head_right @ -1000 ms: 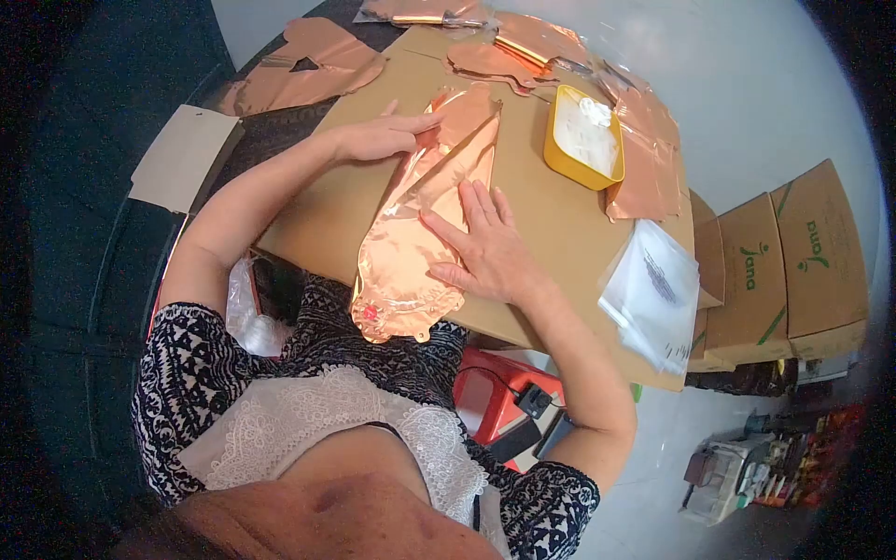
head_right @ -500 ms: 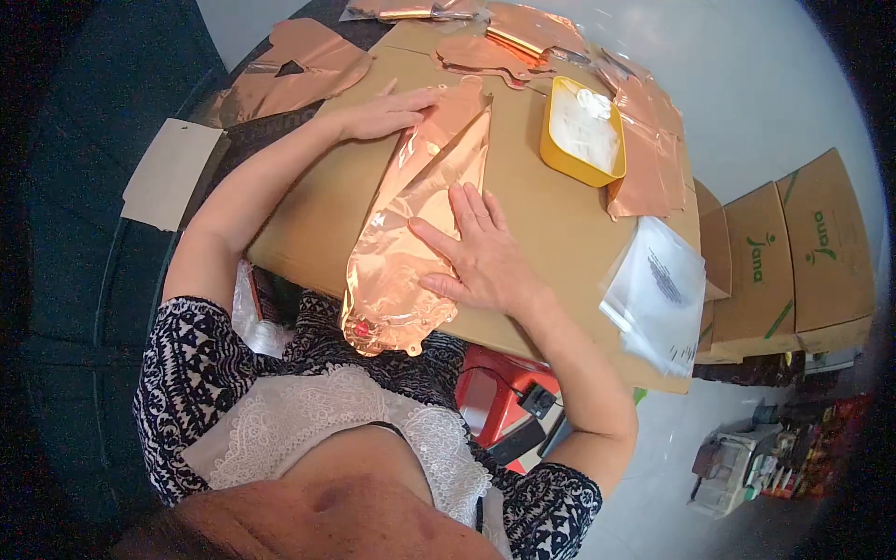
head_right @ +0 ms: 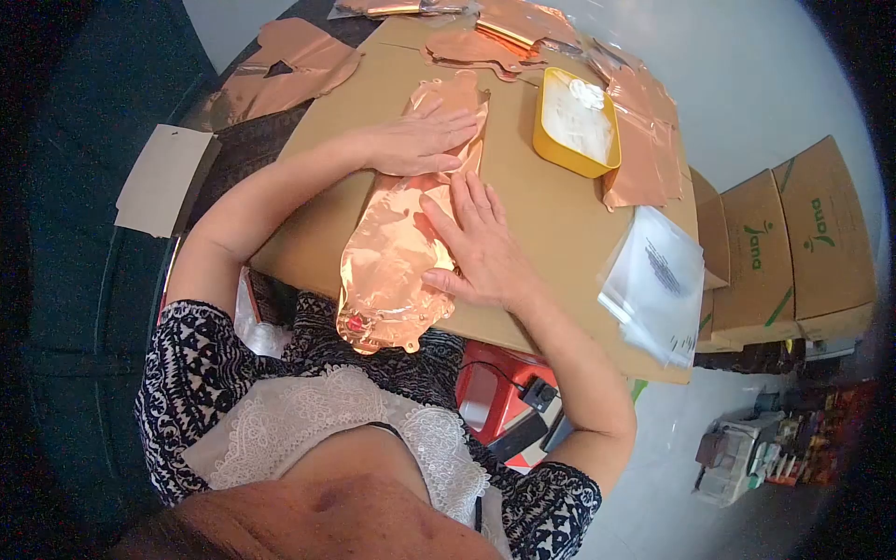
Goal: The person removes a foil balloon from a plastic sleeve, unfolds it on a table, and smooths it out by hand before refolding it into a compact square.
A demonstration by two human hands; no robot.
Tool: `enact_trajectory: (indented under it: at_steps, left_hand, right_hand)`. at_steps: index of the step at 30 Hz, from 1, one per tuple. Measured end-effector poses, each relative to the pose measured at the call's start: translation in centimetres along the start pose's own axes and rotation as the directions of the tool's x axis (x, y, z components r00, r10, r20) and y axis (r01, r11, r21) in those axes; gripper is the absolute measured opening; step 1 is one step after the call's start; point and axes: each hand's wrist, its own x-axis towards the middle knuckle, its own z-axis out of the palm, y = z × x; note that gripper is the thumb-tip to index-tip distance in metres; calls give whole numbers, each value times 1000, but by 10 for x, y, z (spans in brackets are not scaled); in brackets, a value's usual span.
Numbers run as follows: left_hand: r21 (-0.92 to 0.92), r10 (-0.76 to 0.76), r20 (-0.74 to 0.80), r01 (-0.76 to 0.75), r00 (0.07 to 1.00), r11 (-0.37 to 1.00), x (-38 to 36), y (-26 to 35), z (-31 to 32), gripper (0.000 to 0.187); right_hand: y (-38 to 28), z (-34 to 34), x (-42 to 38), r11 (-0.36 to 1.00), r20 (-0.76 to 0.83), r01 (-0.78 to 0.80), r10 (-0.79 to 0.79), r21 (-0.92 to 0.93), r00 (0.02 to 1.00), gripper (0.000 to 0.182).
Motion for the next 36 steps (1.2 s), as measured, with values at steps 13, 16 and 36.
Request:
enact_trajectory:
  at_steps: [13, 16, 36]
  left_hand:
    - [118, -55, -5, 55, 998, 991, 1, 7, 20, 70]
    - [119, -71, -14, 72, 997, 990, 3, 6, 15, 71]
    - [106, -40, -53, 45, 998, 993, -13, 32, 1, 72]
  right_hand:
    - [-3, 2, -3, 999, -98, 36, -39, -30, 994, 76]
    - [-4, -1, -5, 997, -146, 64, -69, -39, 987, 73]
    - [-45, -7, -5, 996, -153, 87, -88, -17, 984, 71]
